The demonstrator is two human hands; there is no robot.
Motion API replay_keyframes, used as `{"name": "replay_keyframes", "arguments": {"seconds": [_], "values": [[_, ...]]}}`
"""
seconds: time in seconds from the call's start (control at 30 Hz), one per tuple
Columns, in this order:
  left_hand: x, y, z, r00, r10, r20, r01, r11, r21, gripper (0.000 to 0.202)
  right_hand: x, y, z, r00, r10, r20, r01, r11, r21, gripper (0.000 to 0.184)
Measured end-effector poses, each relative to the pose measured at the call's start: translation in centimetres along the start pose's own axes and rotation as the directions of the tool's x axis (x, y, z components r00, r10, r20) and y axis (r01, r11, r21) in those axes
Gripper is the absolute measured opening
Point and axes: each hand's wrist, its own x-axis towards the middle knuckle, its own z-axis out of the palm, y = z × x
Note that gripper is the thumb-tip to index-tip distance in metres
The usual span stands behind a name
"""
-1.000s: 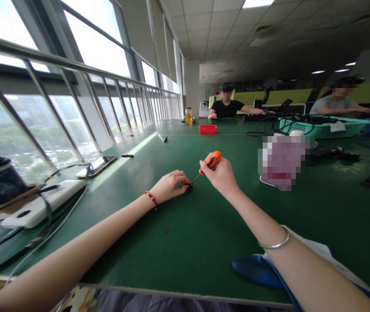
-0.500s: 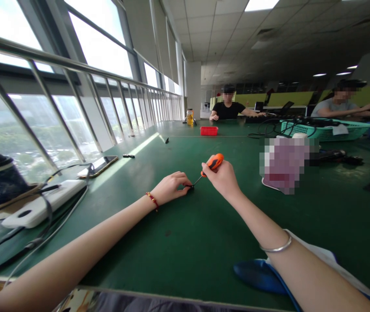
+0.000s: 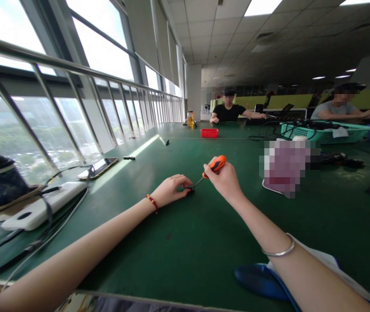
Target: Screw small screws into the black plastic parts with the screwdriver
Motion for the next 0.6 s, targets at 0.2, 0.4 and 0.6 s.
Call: {"name": "replay_keyframes", "arguments": {"seconds": [0.2, 0.4, 0.6], "values": [[0.00, -0.22, 0.17, 1.000, -0.018, -0.015, 0.017, 0.999, -0.048, 0.014, -0.09, -0.14, 0.17, 1.000, -0.007, 0.015, 0.008, 1.000, -0.030, 0.026], [0.06, -0.32, 0.08, 0.999, -0.037, -0.021, 0.035, 0.994, -0.107, 0.011, -0.15, -0.12, 0.23, 0.999, -0.046, -0.003, 0.046, 0.998, -0.038, 0.027], [0.10, -0.26, -0.09, 1.000, -0.017, -0.015, 0.015, 0.995, -0.094, 0.010, -0.14, -0.22, 0.36, 1.000, -0.019, 0.007, 0.020, 0.999, -0.047, 0.028]]}}
